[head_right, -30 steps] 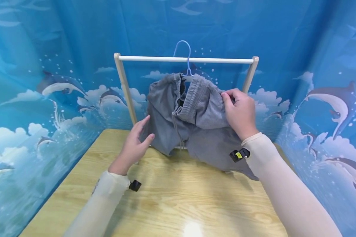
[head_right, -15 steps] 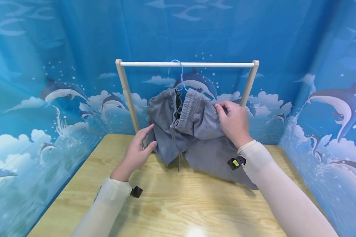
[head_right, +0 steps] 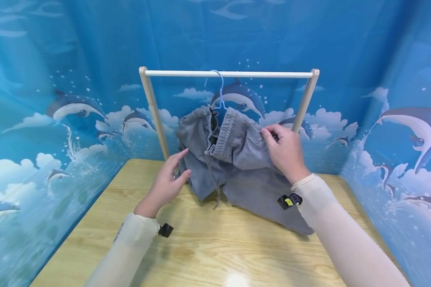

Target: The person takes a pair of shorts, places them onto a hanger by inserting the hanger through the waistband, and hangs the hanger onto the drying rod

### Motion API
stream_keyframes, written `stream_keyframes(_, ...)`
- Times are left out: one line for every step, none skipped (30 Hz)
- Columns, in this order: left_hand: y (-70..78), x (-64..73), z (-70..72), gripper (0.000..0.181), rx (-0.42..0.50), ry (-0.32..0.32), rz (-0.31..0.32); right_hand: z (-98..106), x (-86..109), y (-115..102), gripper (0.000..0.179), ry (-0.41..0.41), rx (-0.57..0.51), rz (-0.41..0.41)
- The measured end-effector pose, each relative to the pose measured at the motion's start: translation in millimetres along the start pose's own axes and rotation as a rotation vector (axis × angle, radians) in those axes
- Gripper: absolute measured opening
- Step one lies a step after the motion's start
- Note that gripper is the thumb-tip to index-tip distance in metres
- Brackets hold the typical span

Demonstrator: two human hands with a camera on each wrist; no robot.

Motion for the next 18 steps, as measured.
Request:
stream_keyframes(0.5, 0.4, 0.0, 0.063, -0.002, -0.003, 0.0, 1.0, 1.9, -0.7, 0.029, -0.004, -0.001, 0.004)
stream_keyframes(1.0, 1.1, 0.0, 0.063, -0.002, -0.005, -0.004, 1.9, 4.0, -1.6, 0.028, -0.012, 0.002, 0.008)
stream_keyframes(1.5, 1.8, 0.0, 0.064, 0.0, -0.006, -0.007, 2.6, 6.6, -3.0, 0.028, -0.019, 0.006, 0.012)
stream_keyframes(1.7, 2.4, 0.1, 0.064, -0.003, -0.007, -0.008, 3.0, 8.9, -4.6, 0.028, -0.025, 0.01, 0.017)
stream_keyframes(2.1, 3.0, 0.2, 0.064, -0.003, -0.007, -0.01, 3.3, 11.0, -5.4, 0.028, -0.03, 0.011, 0.022)
stream_keyframes(2.4, 3.3, 0.3, 0.065, -0.003, -0.007, -0.015, 3.6, 12.9, -6.3, 0.028, -0.033, 0.011, 0.026)
stream_keyframes(2.7, 3.6, 0.5, 0.065, -0.004, -0.007, -0.018, 3.8, 14.6, -7.0, 0.029, -0.034, 0.01, 0.031)
stream_keyframes(3.2, 3.9, 0.6, 0.065, -0.002, -0.007, -0.025, 4.2, 16.2, -7.7, 0.029, -0.033, 0.01, 0.033)
stream_keyframes(3.2, 3.9, 0.8, 0.065, 0.001, -0.005, -0.027, 4.4, 17.5, -8.4, 0.029, -0.031, 0.007, 0.037)
stream_keyframes(3.4, 4.1, 1.1, 0.065, 0.002, -0.005, -0.027, 4.6, 18.6, -8.8, 0.028, -0.029, 0.005, 0.039)
stream_keyframes(3.7, 4.4, 1.3, 0.065, 0.003, -0.006, -0.027, 5.1, 20.1, -9.0, 0.028, -0.028, 0.003, 0.042)
stream_keyframes(3.7, 4.5, 1.4, 0.065, 0.005, -0.008, -0.027, 5.5, 21.5, -9.3, 0.027, -0.027, 0.006, 0.046)
stream_keyframes(4.0, 4.8, 1.8, 0.065, 0.007, -0.009, -0.025, 6.0, 23.0, -9.4, 0.026, -0.028, 0.008, 0.051)
stream_keyframes(4.1, 5.0, 1.9, 0.065, 0.008, -0.011, -0.023, 6.7, 24.5, -9.6, 0.026, -0.03, 0.009, 0.055)
stream_keyframes(3.8, 5.1, 2.0, 0.064, 0.01, -0.012, -0.018, 7.4, 25.9, -9.6, 0.026, -0.034, 0.009, 0.058)
stream_keyframes(3.8, 5.3, 2.2, 0.064, 0.01, -0.014, -0.015, 8.3, 27.4, -9.2, 0.026, -0.036, 0.01, 0.058)
stream_keyframes(3.7, 5.4, 2.4, 0.064, 0.011, -0.013, -0.015, 9.4, 28.9, -8.8, 0.026, -0.035, 0.012, 0.061)
stream_keyframes(3.7, 5.5, 2.8, 0.064, 0.015, -0.012, -0.016, 10.7, 30.4, -8.1, 0.026, -0.033, 0.009, 0.061)
Point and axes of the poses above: each hand's wrist, its own x-axis away from the middle knuckle, its own z-axis out of the back of the hand, y = z × x, the point moved 3 cm from there along -x, towards the middle knuckle, and after that the axes turned 5 degrees about -y, right-handed, at the moved point
